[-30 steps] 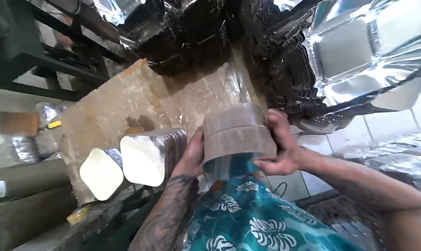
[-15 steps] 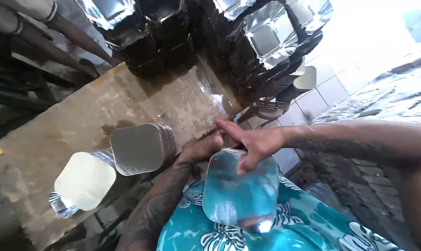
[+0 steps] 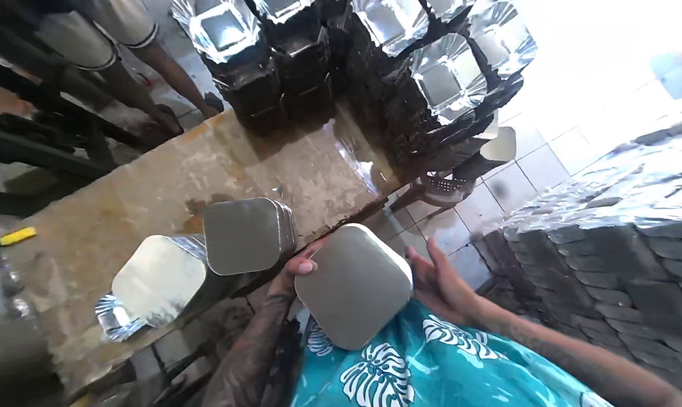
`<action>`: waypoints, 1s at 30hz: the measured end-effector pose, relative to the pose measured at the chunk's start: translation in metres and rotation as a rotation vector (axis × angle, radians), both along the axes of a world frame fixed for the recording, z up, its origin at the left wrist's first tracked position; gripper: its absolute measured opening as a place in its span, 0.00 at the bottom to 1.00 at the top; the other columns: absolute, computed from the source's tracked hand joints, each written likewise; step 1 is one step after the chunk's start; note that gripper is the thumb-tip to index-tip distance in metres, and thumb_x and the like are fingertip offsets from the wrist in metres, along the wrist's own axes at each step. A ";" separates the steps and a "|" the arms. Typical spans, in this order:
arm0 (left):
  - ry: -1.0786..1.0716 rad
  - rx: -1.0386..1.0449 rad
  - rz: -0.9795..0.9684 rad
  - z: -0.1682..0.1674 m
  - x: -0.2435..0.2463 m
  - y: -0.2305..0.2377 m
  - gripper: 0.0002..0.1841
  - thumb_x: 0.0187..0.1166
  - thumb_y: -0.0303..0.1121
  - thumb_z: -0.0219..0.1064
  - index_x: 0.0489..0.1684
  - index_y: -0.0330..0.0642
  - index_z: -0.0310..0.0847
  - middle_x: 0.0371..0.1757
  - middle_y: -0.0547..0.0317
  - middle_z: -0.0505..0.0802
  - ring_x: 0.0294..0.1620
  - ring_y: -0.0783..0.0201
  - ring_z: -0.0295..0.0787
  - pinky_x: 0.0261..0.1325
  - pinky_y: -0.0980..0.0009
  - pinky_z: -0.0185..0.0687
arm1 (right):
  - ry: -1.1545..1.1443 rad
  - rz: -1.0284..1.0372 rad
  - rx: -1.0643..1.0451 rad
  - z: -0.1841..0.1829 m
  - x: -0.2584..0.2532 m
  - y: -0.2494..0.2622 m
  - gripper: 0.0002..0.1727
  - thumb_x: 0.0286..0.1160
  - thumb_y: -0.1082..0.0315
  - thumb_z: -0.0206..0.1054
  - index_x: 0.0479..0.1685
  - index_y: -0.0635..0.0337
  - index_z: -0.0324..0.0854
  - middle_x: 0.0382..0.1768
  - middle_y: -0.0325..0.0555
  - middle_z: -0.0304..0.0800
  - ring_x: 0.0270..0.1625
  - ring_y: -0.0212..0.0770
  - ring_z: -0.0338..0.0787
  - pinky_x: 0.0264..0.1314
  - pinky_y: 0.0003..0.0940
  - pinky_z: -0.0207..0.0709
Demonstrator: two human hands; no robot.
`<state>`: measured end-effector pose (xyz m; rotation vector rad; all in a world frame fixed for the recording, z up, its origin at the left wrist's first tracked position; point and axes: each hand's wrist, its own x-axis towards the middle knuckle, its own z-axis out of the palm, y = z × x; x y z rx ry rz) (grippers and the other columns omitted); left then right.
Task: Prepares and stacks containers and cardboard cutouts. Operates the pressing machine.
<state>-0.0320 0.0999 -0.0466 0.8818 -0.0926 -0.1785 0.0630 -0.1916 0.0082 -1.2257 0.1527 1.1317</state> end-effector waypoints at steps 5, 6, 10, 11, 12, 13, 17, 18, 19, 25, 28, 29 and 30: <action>0.102 -0.145 0.289 -0.039 -0.011 -0.020 0.20 0.65 0.55 0.78 0.50 0.57 0.94 0.47 0.68 0.99 0.50 0.75 0.95 0.57 0.71 0.91 | -0.084 -0.145 0.044 0.001 0.004 0.034 0.66 0.67 0.20 0.56 0.94 0.58 0.30 0.85 0.55 0.65 0.80 0.46 0.77 0.73 0.49 0.81; 0.136 -0.136 0.323 -0.040 -0.007 -0.023 0.21 0.63 0.57 0.79 0.49 0.57 0.93 0.45 0.67 0.99 0.48 0.73 0.95 0.56 0.70 0.91 | -0.097 -0.173 0.033 -0.001 0.010 0.041 0.70 0.61 0.24 0.67 0.95 0.56 0.29 0.86 0.57 0.64 0.80 0.48 0.77 0.73 0.49 0.81; 0.041 0.017 0.400 -0.032 0.026 -0.031 0.28 0.67 0.53 0.78 0.68 0.57 0.83 0.55 0.70 0.96 0.55 0.75 0.93 0.60 0.71 0.90 | -0.161 -0.168 -0.010 -0.020 0.052 0.070 0.74 0.49 0.55 0.85 0.96 0.43 0.27 0.82 0.60 0.66 0.69 0.49 0.87 0.64 0.47 0.87; 0.016 0.105 0.432 -0.030 0.038 -0.031 0.33 0.65 0.54 0.78 0.72 0.58 0.79 0.57 0.72 0.95 0.57 0.76 0.92 0.62 0.71 0.89 | -0.203 -0.157 -0.011 -0.027 0.068 0.074 0.71 0.50 0.62 0.84 0.96 0.43 0.30 0.79 0.59 0.71 0.64 0.48 0.89 0.60 0.47 0.89; -0.003 0.180 0.462 -0.029 0.051 -0.030 0.38 0.63 0.56 0.79 0.76 0.58 0.75 0.60 0.73 0.94 0.59 0.76 0.91 0.64 0.71 0.88 | -0.258 -0.142 0.007 -0.033 0.084 0.078 0.69 0.50 0.66 0.82 0.96 0.43 0.34 0.77 0.55 0.75 0.63 0.46 0.90 0.60 0.47 0.89; 0.001 0.237 0.486 -0.028 0.063 -0.026 0.43 0.59 0.59 0.81 0.79 0.56 0.70 0.61 0.73 0.93 0.60 0.77 0.90 0.65 0.71 0.88 | -0.321 -0.115 0.033 -0.038 0.101 0.079 0.69 0.49 0.66 0.82 0.97 0.43 0.36 0.77 0.52 0.76 0.62 0.43 0.90 0.59 0.45 0.90; 0.218 0.247 0.636 -0.011 0.124 -0.002 0.48 0.56 0.80 0.68 0.76 0.62 0.73 0.50 0.77 0.95 0.48 0.80 0.92 0.49 0.75 0.90 | -0.750 0.070 0.272 -0.055 0.157 0.090 0.62 0.60 0.61 0.81 0.95 0.48 0.37 0.75 0.43 0.75 0.47 0.29 0.93 0.47 0.31 0.92; 0.315 0.226 0.646 -0.004 0.141 0.005 0.41 0.61 0.81 0.62 0.66 0.63 0.81 0.44 0.75 0.96 0.43 0.79 0.93 0.43 0.75 0.91 | -0.952 0.107 0.350 -0.065 0.167 0.095 0.58 0.64 0.62 0.80 0.93 0.47 0.40 0.72 0.41 0.76 0.47 0.25 0.91 0.49 0.27 0.91; 0.376 0.227 0.605 0.001 0.156 0.012 0.37 0.66 0.80 0.59 0.60 0.62 0.84 0.43 0.73 0.96 0.43 0.77 0.93 0.44 0.73 0.91 | -1.205 0.131 0.377 -0.079 0.176 0.099 0.55 0.65 0.60 0.79 0.92 0.45 0.44 0.74 0.40 0.75 0.55 0.22 0.88 0.61 0.26 0.87; 0.249 0.273 0.490 -0.073 0.172 0.034 0.34 0.89 0.66 0.38 0.79 0.55 0.73 0.57 0.68 0.94 0.52 0.75 0.92 0.55 0.73 0.89 | -1.870 0.066 0.413 -0.184 0.200 0.110 0.40 0.70 0.39 0.71 0.75 0.52 0.62 0.68 0.56 0.75 0.78 0.50 0.73 0.92 0.59 0.43; 0.267 0.312 0.604 -0.083 0.167 0.017 0.28 0.94 0.56 0.40 0.82 0.53 0.71 0.60 0.65 0.92 0.56 0.74 0.90 0.59 0.72 0.88 | -1.910 0.028 0.439 -0.214 0.202 0.111 0.49 0.69 0.33 0.66 0.85 0.49 0.53 0.72 0.47 0.71 0.78 0.36 0.71 0.93 0.49 0.45; 0.311 0.295 0.637 -0.073 0.174 0.014 0.27 0.94 0.54 0.42 0.79 0.52 0.72 0.57 0.67 0.93 0.54 0.75 0.91 0.58 0.73 0.88 | -1.881 0.017 0.467 -0.218 0.201 0.112 0.54 0.67 0.30 0.66 0.91 0.45 0.46 0.80 0.45 0.65 0.85 0.36 0.66 0.95 0.53 0.38; 0.340 0.286 0.641 -0.070 0.183 0.016 0.24 0.93 0.52 0.41 0.74 0.52 0.73 0.52 0.70 0.95 0.51 0.76 0.92 0.56 0.73 0.89 | -1.845 0.003 0.498 -0.218 0.200 0.113 0.57 0.65 0.29 0.65 0.93 0.43 0.40 0.87 0.44 0.59 0.89 0.37 0.60 0.96 0.57 0.34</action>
